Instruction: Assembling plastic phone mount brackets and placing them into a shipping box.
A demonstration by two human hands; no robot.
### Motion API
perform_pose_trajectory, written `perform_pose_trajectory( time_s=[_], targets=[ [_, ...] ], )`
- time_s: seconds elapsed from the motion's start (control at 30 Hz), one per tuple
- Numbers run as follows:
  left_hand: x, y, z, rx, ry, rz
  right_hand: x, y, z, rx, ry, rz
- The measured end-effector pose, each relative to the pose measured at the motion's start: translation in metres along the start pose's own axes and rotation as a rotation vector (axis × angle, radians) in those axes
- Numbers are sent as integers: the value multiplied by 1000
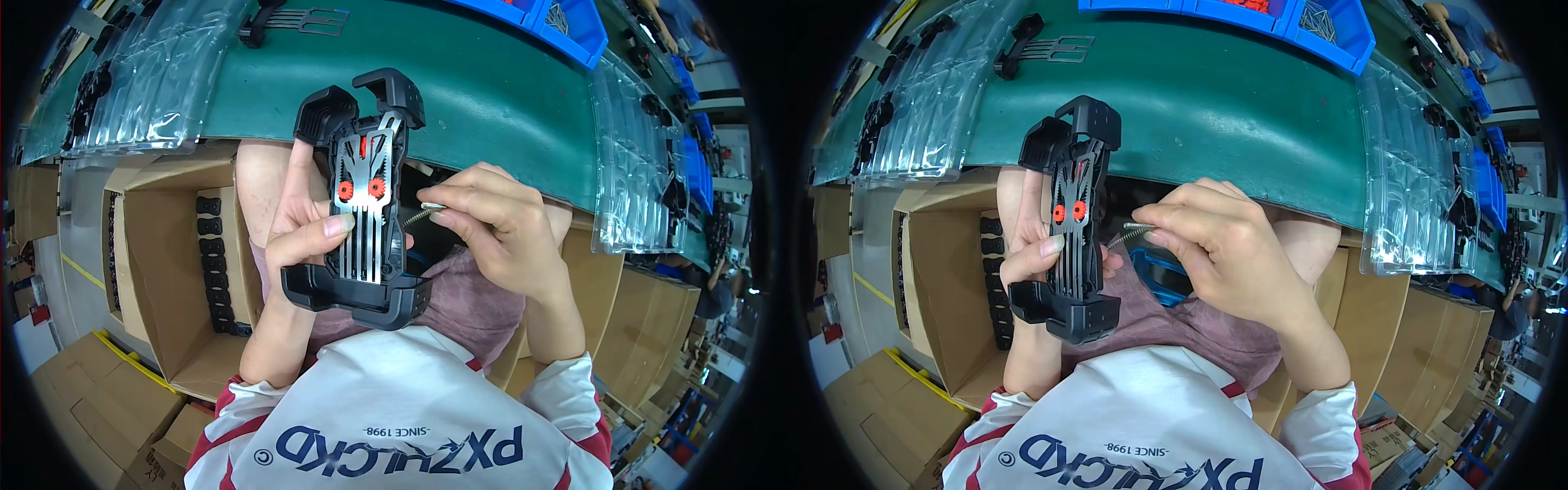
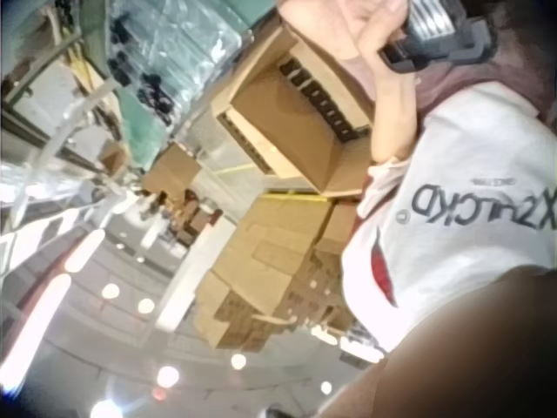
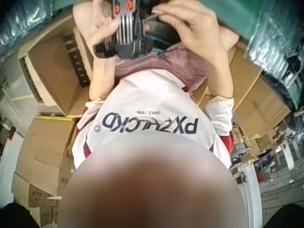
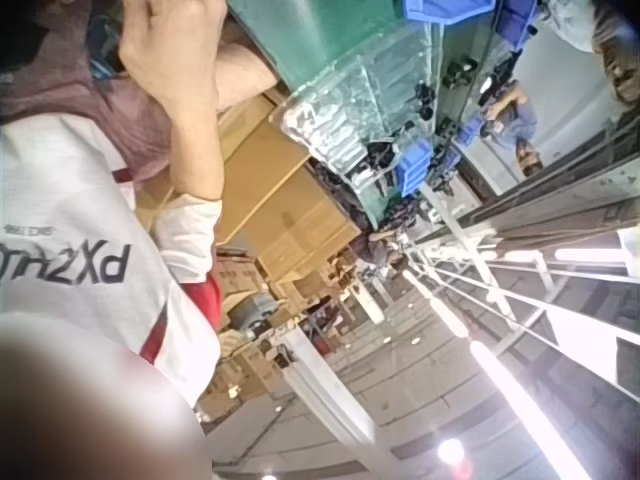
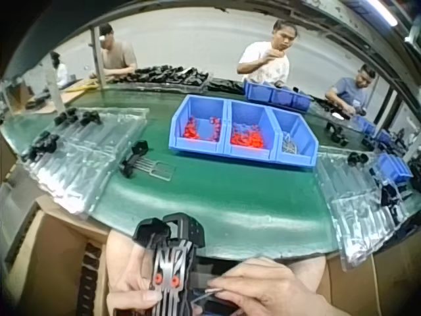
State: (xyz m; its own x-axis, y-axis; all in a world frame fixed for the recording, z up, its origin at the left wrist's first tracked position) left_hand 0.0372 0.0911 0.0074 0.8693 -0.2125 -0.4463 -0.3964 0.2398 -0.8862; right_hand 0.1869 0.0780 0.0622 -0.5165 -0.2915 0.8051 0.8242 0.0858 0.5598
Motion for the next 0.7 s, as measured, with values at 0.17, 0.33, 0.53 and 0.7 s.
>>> perform_pose_trajectory(
  time_s=[0.17,0.33,0.53,0.7],
  targets=[
    [3,-5,1,17,4,-17,4,8,5,64,69,-41],
    [10,-13,0,24,9,-32,9,15,5,95,117,-278],
    [2,-7,-5,-38,-24,48,5,26,2,-126,25,-38],
    [-13,4,-14,-57,-28,335,-8,25,-10,-301,-269,496]
  ],
)
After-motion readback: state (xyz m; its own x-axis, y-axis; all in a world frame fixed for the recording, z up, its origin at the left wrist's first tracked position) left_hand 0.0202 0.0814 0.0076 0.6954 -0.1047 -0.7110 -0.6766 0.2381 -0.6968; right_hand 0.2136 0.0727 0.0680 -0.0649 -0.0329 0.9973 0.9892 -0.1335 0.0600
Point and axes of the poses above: each hand's wrist, its own z-axis towards the middle knuckle, its own y-axis out of the back of the hand, x = y × z, the point moved 8 cm from there along z, towards the middle knuckle, and after that the axes turned 7 degrees about -y, right-handed, at the moved point
